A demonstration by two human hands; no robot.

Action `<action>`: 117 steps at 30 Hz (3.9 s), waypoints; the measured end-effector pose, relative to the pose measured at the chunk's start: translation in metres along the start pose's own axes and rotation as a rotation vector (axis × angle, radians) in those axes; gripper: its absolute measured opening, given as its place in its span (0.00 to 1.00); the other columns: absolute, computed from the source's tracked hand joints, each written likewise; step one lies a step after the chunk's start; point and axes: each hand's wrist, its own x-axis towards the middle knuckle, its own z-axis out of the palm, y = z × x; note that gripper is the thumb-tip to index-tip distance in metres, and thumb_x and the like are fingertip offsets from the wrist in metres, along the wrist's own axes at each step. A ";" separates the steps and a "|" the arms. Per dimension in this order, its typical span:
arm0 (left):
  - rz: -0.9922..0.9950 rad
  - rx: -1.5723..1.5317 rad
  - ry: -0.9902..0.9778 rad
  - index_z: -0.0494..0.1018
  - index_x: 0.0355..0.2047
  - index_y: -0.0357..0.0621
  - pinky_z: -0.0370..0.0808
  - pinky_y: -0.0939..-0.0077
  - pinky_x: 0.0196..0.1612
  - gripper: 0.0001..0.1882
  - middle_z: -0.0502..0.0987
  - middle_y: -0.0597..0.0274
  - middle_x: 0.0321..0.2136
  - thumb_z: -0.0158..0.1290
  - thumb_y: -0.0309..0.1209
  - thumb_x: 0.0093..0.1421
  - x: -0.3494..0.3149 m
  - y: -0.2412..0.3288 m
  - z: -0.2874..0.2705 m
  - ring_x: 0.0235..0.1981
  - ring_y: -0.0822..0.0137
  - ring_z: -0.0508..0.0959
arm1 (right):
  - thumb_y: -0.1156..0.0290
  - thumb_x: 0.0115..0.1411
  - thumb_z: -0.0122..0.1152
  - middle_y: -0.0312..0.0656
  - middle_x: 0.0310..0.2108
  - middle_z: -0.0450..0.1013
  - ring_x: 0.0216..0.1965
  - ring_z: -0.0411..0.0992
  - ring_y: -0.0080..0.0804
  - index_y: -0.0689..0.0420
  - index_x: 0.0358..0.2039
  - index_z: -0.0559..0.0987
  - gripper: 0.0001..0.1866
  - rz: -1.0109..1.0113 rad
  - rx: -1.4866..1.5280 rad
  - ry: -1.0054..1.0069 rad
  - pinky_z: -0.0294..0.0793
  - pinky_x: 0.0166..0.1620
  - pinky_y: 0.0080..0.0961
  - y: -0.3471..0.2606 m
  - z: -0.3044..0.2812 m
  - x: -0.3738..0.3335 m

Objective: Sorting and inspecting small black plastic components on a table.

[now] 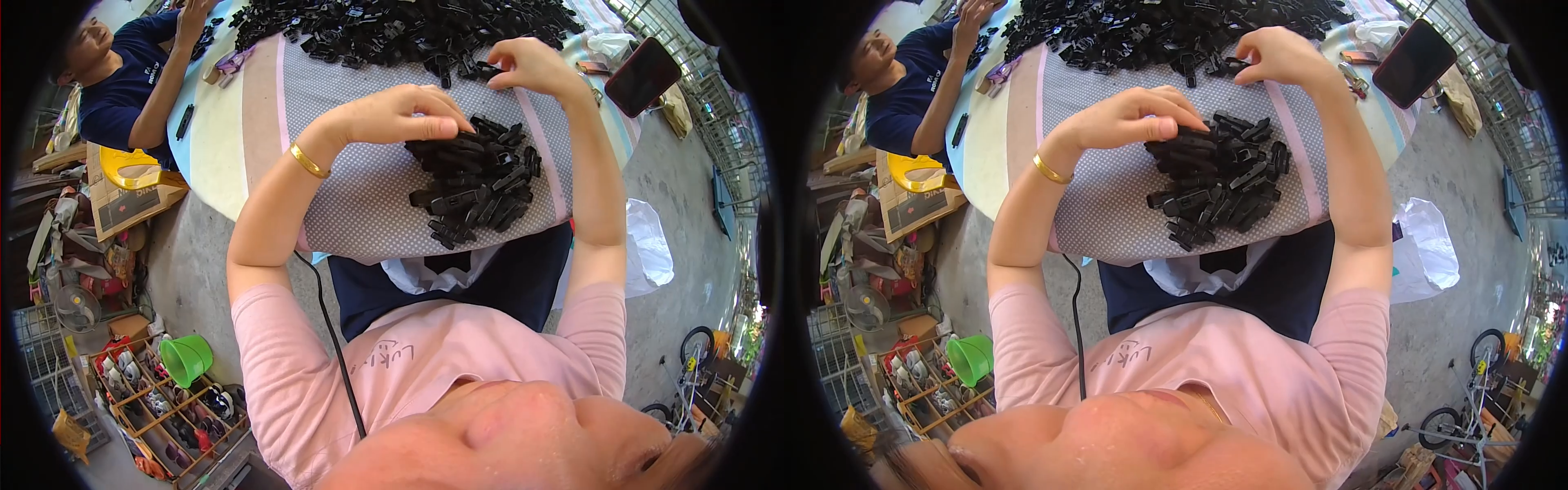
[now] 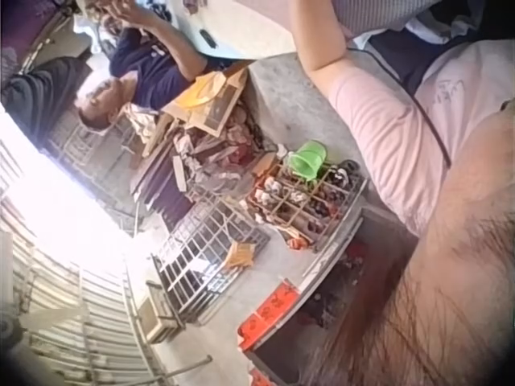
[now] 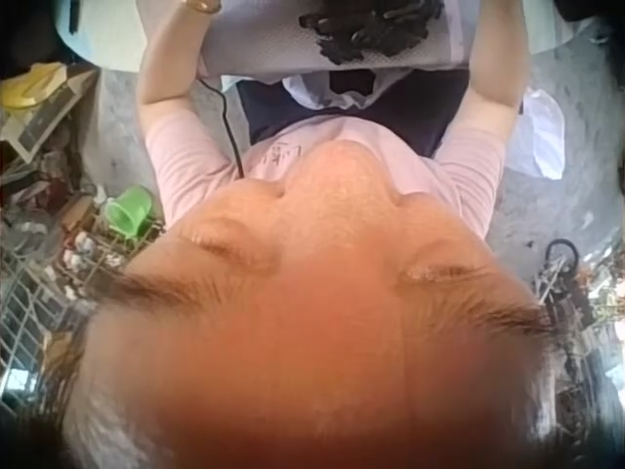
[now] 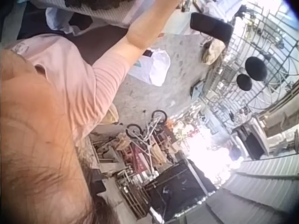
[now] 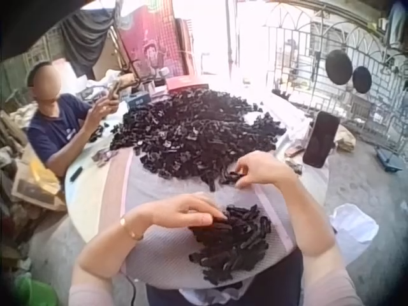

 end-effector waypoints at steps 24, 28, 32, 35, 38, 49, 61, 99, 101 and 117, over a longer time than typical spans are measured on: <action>-0.320 0.880 0.559 0.76 0.32 0.42 0.68 0.68 0.43 0.11 0.75 0.59 0.31 0.56 0.25 0.45 0.000 -0.035 0.001 0.37 0.58 0.70 | 0.74 0.51 0.59 0.39 0.31 0.72 0.30 0.71 0.25 0.59 0.35 0.77 0.10 -0.264 0.240 0.330 0.72 0.35 0.19 -0.035 0.022 0.009; -0.248 0.855 0.655 0.77 0.27 0.42 0.69 0.68 0.42 0.06 0.75 0.59 0.30 0.56 0.25 0.46 0.004 -0.033 0.003 0.36 0.59 0.71 | 0.73 0.54 0.57 0.38 0.29 0.74 0.29 0.70 0.19 0.58 0.39 0.77 0.11 -0.151 0.434 0.152 0.71 0.35 0.16 -0.041 0.020 0.007; -0.276 0.328 0.852 0.77 0.30 0.40 0.70 0.80 0.34 0.05 0.75 0.63 0.28 0.54 0.26 0.53 0.007 -0.027 -0.004 0.29 0.71 0.73 | 0.72 0.56 0.55 0.39 0.30 0.76 0.30 0.74 0.24 0.57 0.43 0.76 0.13 -0.358 0.533 0.161 0.74 0.36 0.19 -0.041 0.022 0.008; -0.283 -0.540 0.827 0.75 0.33 0.40 0.69 0.85 0.26 0.07 0.74 0.66 0.24 0.54 0.29 0.55 0.001 -0.032 -0.010 0.23 0.76 0.71 | 0.72 0.57 0.54 0.38 0.31 0.76 0.30 0.74 0.23 0.58 0.44 0.75 0.14 -0.266 0.930 0.074 0.74 0.38 0.18 -0.051 0.020 0.007; -0.187 -0.747 0.797 0.73 0.37 0.37 0.69 0.86 0.28 0.09 0.73 0.68 0.24 0.52 0.28 0.57 0.004 -0.028 -0.005 0.24 0.79 0.70 | 0.69 0.58 0.54 0.39 0.30 0.75 0.28 0.72 0.21 0.61 0.43 0.75 0.14 -0.159 1.077 0.074 0.74 0.35 0.17 -0.061 0.018 0.004; -0.269 -0.552 0.818 0.71 0.39 0.35 0.74 0.81 0.36 0.10 0.75 0.63 0.29 0.51 0.26 0.57 0.007 -0.021 -0.001 0.29 0.73 0.75 | 0.70 0.56 0.57 0.39 0.28 0.75 0.26 0.73 0.21 0.62 0.39 0.77 0.11 -0.078 1.008 0.167 0.75 0.33 0.16 -0.062 0.024 0.006; -0.353 -0.699 0.651 0.67 0.41 0.35 0.77 0.77 0.38 0.10 0.75 0.55 0.30 0.46 0.26 0.60 0.002 -0.011 -0.009 0.32 0.66 0.78 | 0.74 0.52 0.59 0.40 0.29 0.75 0.29 0.74 0.31 0.59 0.33 0.79 0.07 -0.500 0.436 0.500 0.74 0.33 0.19 -0.064 0.025 0.006; -0.292 0.928 0.663 0.77 0.31 0.42 0.69 0.72 0.41 0.09 0.73 0.59 0.29 0.57 0.30 0.48 0.000 -0.043 -0.014 0.35 0.60 0.71 | 0.71 0.53 0.55 0.43 0.34 0.71 0.39 0.70 0.39 0.61 0.35 0.76 0.10 -0.277 0.028 0.098 0.69 0.44 0.29 -0.043 0.030 0.004; -0.321 0.918 0.634 0.77 0.31 0.42 0.68 0.70 0.43 0.09 0.73 0.59 0.30 0.57 0.30 0.48 0.004 -0.039 -0.014 0.36 0.59 0.70 | 0.71 0.54 0.54 0.44 0.34 0.72 0.39 0.70 0.40 0.61 0.35 0.76 0.10 -0.285 0.057 0.109 0.69 0.44 0.29 -0.042 0.031 0.004; -0.356 0.004 0.691 0.74 0.34 0.36 0.71 0.86 0.33 0.08 0.75 0.65 0.32 0.52 0.27 0.56 0.003 -0.032 -0.018 0.30 0.77 0.74 | 0.75 0.55 0.53 0.42 0.32 0.74 0.32 0.72 0.29 0.60 0.40 0.77 0.11 -0.340 0.503 0.206 0.71 0.36 0.19 -0.043 0.029 0.008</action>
